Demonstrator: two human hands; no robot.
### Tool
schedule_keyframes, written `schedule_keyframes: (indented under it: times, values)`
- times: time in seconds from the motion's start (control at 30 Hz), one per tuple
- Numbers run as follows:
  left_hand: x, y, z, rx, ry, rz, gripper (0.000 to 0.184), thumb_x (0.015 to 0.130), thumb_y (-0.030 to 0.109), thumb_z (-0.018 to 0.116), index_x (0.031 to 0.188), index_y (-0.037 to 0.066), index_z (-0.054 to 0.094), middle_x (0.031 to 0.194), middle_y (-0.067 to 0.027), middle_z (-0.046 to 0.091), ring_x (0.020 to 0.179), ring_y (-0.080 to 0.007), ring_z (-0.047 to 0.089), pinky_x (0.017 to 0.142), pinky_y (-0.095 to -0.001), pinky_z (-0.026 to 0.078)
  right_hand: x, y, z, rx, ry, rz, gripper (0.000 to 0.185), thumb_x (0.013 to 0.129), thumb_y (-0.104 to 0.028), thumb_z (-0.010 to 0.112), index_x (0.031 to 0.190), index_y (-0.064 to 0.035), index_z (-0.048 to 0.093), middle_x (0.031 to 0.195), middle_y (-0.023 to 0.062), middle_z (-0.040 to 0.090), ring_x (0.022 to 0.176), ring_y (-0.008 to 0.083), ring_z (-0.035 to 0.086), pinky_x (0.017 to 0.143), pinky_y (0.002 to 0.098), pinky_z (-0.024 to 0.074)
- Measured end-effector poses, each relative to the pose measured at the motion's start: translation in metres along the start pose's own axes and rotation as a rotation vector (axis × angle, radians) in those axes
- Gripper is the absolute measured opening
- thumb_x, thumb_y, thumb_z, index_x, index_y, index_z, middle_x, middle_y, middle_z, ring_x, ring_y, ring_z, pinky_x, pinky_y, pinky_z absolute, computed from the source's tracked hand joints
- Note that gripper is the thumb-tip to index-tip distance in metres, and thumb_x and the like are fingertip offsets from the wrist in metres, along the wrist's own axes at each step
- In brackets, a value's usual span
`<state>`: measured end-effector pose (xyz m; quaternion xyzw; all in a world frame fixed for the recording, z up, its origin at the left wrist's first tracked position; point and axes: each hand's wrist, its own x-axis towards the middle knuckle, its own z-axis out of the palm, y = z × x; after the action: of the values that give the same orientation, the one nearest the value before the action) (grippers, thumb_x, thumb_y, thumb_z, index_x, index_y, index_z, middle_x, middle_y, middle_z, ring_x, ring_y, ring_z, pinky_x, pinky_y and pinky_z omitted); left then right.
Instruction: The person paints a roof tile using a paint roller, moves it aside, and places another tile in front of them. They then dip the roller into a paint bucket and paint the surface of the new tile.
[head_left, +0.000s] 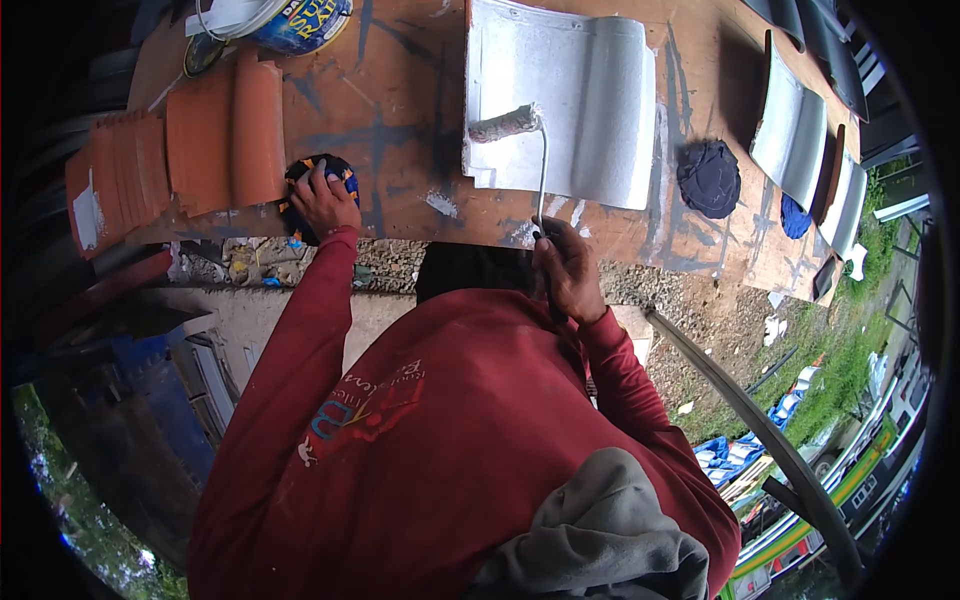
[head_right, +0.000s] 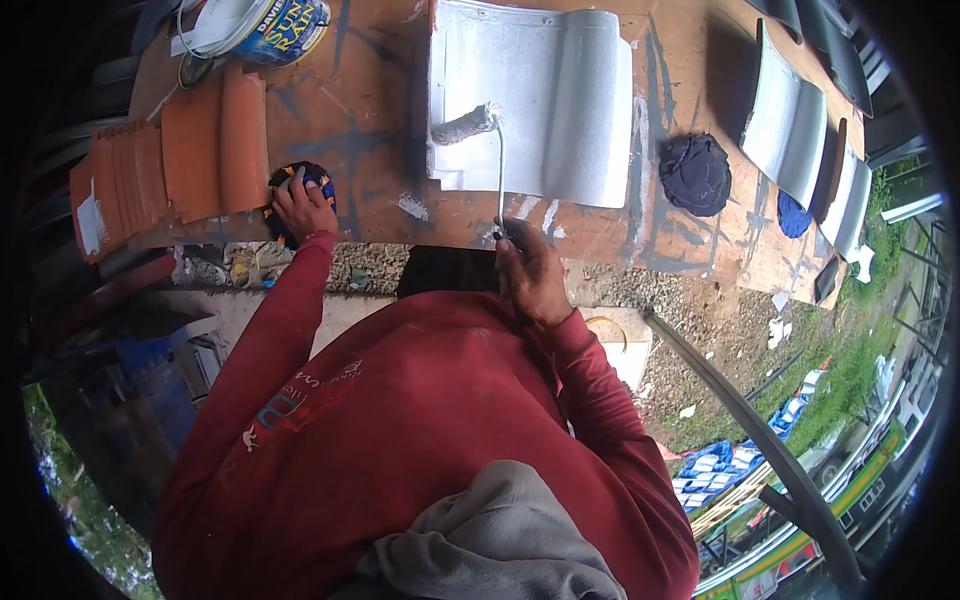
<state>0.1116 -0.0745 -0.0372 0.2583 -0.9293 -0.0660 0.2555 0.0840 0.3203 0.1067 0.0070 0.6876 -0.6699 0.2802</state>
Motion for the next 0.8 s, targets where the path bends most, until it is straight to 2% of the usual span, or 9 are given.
schedule_keyframes:
  times: [0.07, 0.13, 0.3, 0.37, 0.47, 0.6, 0.8]
  values:
    - [0.002, 0.001, 0.001, -0.015, -0.025, -0.002, 0.035, 0.101, 0.027, 0.051, 0.129, 0.011, 0.066, 0.124, -0.0216, 0.058, 0.116, -0.0463, 0.051, 0.105, -0.0568, 0.039, 0.003, 0.004, 0.000, 0.008, 0.008, 0.003, 0.039, 0.108, -0.019, 0.056, 0.140, 0.0032, 0.053, 0.079, 0.0026, 0.060, 0.053, 0.0061, 0.052, 0.047, 0.0239, 0.0431]
    - [0.002, 0.003, 0.001, 0.075, 0.037, 0.014, 0.032, 0.099, 0.022, 0.055, 0.127, 0.013, 0.067, 0.121, -0.0163, 0.059, 0.109, -0.0417, 0.055, 0.100, -0.0547, 0.044, 0.016, 0.007, 0.009, 0.098, 0.056, -0.040, 0.038, 0.109, -0.021, 0.055, 0.139, 0.0024, 0.053, 0.080, 0.0028, 0.059, 0.052, 0.0070, 0.053, 0.045, 0.0236, 0.0433]
    - [0.002, 0.002, 0.002, 0.034, 0.034, 0.019, 0.033, 0.100, 0.026, 0.053, 0.127, 0.013, 0.067, 0.122, -0.0169, 0.057, 0.112, -0.0424, 0.054, 0.102, -0.0545, 0.044, 0.060, 0.006, 0.025, 0.128, 0.104, -0.131, 0.039, 0.109, -0.023, 0.056, 0.138, 0.0027, 0.053, 0.080, 0.0047, 0.059, 0.050, 0.0080, 0.052, 0.042, 0.0245, 0.0425]
    - [0.001, 0.003, 0.002, 0.043, 0.027, 0.003, 0.033, 0.099, 0.024, 0.054, 0.127, 0.012, 0.066, 0.122, -0.0166, 0.057, 0.112, -0.0427, 0.054, 0.102, -0.0543, 0.043, 0.063, 0.011, 0.024, 0.036, 0.117, -0.188, 0.039, 0.109, -0.023, 0.056, 0.139, 0.0025, 0.054, 0.080, 0.0048, 0.059, 0.050, 0.0076, 0.052, 0.042, 0.0242, 0.0429]
    - [0.003, 0.006, -0.002, 0.036, 0.027, 0.002, 0.033, 0.099, 0.024, 0.055, 0.127, 0.011, 0.066, 0.122, -0.0166, 0.058, 0.112, -0.0429, 0.054, 0.102, -0.0543, 0.043, 0.042, 0.004, 0.020, 0.132, 0.108, -0.092, 0.036, 0.108, -0.020, 0.057, 0.136, 0.0026, 0.055, 0.078, 0.0059, 0.059, 0.049, 0.0095, 0.054, 0.042, 0.0262, 0.0445]
    - [-0.002, 0.002, 0.003, 0.062, 0.029, 0.016, 0.032, 0.098, 0.023, 0.055, 0.127, 0.010, 0.065, 0.121, -0.0166, 0.058, 0.111, -0.0428, 0.054, 0.101, -0.0544, 0.043, 0.051, 0.002, 0.022, 0.109, 0.124, -0.103, 0.036, 0.108, -0.020, 0.057, 0.136, 0.0029, 0.055, 0.077, 0.0059, 0.058, 0.049, 0.0094, 0.054, 0.041, 0.0261, 0.0438]
    - [0.002, 0.008, -0.004, 0.053, 0.029, 0.018, 0.030, 0.098, 0.019, 0.056, 0.126, 0.010, 0.065, 0.123, -0.0173, 0.058, 0.111, -0.0428, 0.054, 0.101, -0.0542, 0.043, 0.133, -0.026, 0.037, 0.083, 0.179, -0.279, 0.032, 0.107, -0.018, 0.058, 0.129, 0.0054, 0.058, 0.077, 0.0084, 0.063, 0.053, 0.0119, 0.059, 0.045, 0.0301, 0.0487]
